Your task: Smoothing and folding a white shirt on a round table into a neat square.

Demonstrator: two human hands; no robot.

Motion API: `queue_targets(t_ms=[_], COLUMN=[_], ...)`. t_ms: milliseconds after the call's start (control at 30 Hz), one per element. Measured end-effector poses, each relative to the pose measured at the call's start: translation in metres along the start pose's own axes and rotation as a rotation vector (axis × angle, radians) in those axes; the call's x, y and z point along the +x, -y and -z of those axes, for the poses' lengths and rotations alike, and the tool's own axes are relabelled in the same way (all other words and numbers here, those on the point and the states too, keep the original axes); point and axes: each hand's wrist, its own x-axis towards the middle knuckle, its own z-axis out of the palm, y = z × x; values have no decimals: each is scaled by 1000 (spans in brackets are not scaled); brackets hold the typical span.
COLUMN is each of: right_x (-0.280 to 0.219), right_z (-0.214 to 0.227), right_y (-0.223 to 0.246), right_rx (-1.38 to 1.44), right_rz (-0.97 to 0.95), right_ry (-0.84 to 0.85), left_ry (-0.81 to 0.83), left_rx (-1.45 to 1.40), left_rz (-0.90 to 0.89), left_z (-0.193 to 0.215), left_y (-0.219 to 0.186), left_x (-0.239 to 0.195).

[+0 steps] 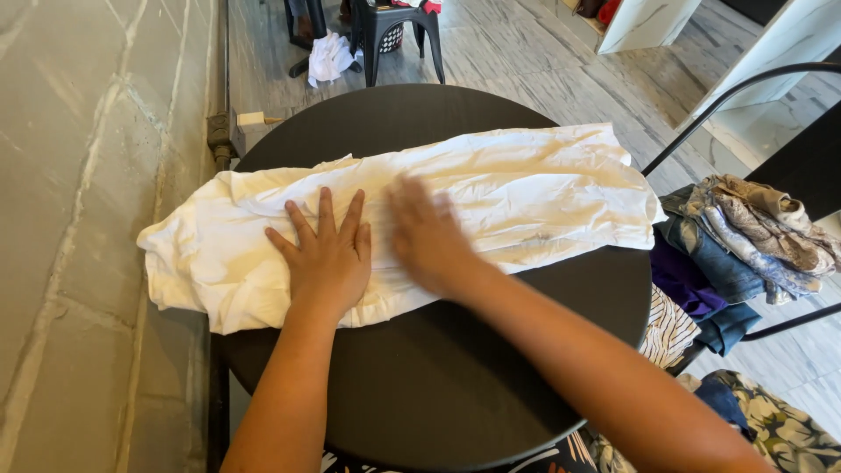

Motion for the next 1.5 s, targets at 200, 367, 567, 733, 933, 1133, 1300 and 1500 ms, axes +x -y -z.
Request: queue_targets(t_ms=[200,367,567,733,933,1133,1300,1500], right_x=[12,-5,-41,-44,-27,6,19,7], right_z=[-18,13,54,46,44,9,-13,21], right_y=[8,-65,-154,-192,-142,-5,22,-48], right_rx=[74,-245,-269,-292,-758,-361,-27,-213], right_rz=[140,-32,-337,-373,-450,36,182,70], right_ry=[175,195,161,153,175,-45,87,163], left_ry=[20,17,-6,-14,-14,-26,-63,-91], left_rx=[48,23,2,14,37,11,-9,-49], left_rz=[9,20,13,1,15,9,3,-20], left_z=[1,2,-2,-4,-4,1,-8,-8], left_y=[0,-2,0,0,1,-1,7,8], left_x=[5,0,1,3,3,0,3,4])
